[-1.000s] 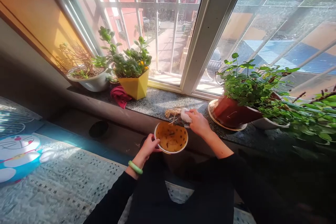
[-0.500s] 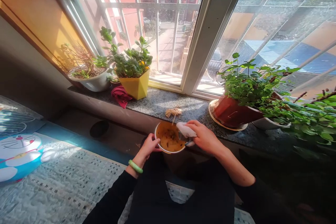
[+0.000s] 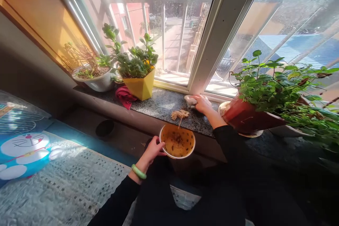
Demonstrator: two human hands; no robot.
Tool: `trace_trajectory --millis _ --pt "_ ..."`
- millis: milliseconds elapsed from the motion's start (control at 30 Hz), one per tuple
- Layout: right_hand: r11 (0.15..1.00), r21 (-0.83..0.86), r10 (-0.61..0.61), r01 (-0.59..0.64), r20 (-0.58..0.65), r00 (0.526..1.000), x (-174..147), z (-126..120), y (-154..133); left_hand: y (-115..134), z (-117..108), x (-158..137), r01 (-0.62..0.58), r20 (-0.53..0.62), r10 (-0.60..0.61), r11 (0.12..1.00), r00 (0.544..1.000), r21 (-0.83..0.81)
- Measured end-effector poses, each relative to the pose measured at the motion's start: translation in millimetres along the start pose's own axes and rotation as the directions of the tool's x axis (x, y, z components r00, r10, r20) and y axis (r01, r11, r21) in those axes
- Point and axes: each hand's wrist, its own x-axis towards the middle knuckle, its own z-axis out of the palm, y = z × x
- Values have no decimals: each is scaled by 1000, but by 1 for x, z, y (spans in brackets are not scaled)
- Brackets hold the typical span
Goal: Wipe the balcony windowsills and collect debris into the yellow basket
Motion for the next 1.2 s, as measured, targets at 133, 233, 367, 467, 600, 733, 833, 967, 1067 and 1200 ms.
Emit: trace_trajectory --millis 133,233,367,467,600,733,833,967,1067,1200 --pt "991 24 -134 133 48 990 -1 11 8 0 -2 2 -5 11 5 1000 1000 -13" --pt "970 57 -240 237 67 968 -20 11 8 -1 -3 3 3 -3 -3 1000 1000 -7" --pt "962 57 -270 266 70 960 -48 9 0 0 -3 3 -1 -1 1 1000 1000 -13" --pt "962 73 -269 264 74 960 -67 8 -7 1 -3 4 0 -4 0 1000 1000 -3" --pt "967 93 -245 238 69 967 -91 8 -15 3 -4 6 4 -15 -4 1000 1000 27" --pt "964 122 -246 237 67 967 -116 8 -25 4 -4 7 13 -13 -13 999 1000 52" --pt "952 146 -280 268 72 957 -135 7 -31 5 -4 6 20 -14 -19 999 1000 50" --pt "914 237 -358 330 84 930 -152 2 -36 5 -5 6 10 -2 -10 999 1000 44" --pt "878 329 -389 347 72 918 -146 -7 -37 4 -5 7 5 7 -6 998 1000 57" --pt "895 330 -315 301 -12 949 -97 -13 -30 4 -5 7 16 19 -17 999 1000 52"
